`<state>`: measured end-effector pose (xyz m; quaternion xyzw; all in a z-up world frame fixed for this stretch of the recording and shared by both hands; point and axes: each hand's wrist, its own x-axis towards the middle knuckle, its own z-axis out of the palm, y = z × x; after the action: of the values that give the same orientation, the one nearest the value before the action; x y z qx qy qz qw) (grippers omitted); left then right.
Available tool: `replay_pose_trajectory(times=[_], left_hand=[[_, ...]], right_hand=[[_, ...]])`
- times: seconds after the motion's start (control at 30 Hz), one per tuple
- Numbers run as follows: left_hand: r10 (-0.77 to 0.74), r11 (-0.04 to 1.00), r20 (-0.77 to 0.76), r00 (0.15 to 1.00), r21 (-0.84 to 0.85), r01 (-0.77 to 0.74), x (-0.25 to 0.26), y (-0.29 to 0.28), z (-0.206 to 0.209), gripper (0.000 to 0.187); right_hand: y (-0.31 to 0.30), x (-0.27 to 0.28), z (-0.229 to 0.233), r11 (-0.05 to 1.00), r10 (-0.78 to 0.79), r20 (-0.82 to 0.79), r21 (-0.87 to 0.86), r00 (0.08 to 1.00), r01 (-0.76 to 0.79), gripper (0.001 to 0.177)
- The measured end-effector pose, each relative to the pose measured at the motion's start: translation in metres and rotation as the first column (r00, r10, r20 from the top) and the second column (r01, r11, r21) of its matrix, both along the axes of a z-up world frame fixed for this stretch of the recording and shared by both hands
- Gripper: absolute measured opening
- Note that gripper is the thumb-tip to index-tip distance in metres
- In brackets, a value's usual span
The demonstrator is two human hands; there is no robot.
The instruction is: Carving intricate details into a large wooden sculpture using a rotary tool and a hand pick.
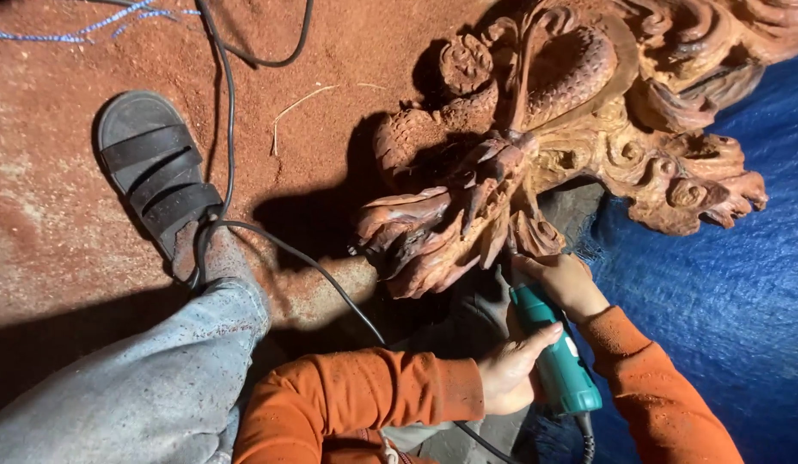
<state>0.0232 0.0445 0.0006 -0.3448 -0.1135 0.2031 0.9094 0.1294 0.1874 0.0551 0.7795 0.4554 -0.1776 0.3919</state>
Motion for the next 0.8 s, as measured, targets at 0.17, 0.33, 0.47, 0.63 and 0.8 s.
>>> replay_pose_trajectory(times=[0.17,0.33,0.47,0.63,0.8], left_hand=[[-0.046,0.999,-0.004,0.999,0.002,0.046,0.002,0.001,-0.007,0.037],[-0.062,0.998,0.011,0.998,-0.008,0.062,0.005,-0.001,-0.008,0.036],[-0.093,0.996,0.013,0.996,-0.010,0.093,0.003,-0.003,-0.011,0.038],[-0.061,0.993,-0.059,0.996,0.096,0.066,-0.003,0.004,-0.015,0.043],[-0.106,0.990,-0.059,0.993,0.092,0.111,0.002,0.000,-0.020,0.041]], right_hand=[[0.000,0.010,-0.009,0.995,0.079,0.038,-0.069,0.996,-0.076,0.047],[-0.005,0.028,-0.016,0.981,0.155,0.074,-0.128,0.985,-0.145,0.047],[-0.013,0.060,-0.021,0.821,0.526,-0.096,-0.203,0.845,-0.534,0.030],[-0.001,-0.001,-0.011,0.993,0.113,0.083,-0.046,0.990,-0.110,0.053],[-0.004,0.010,-0.016,0.969,0.243,0.069,-0.074,0.968,-0.238,0.049]])
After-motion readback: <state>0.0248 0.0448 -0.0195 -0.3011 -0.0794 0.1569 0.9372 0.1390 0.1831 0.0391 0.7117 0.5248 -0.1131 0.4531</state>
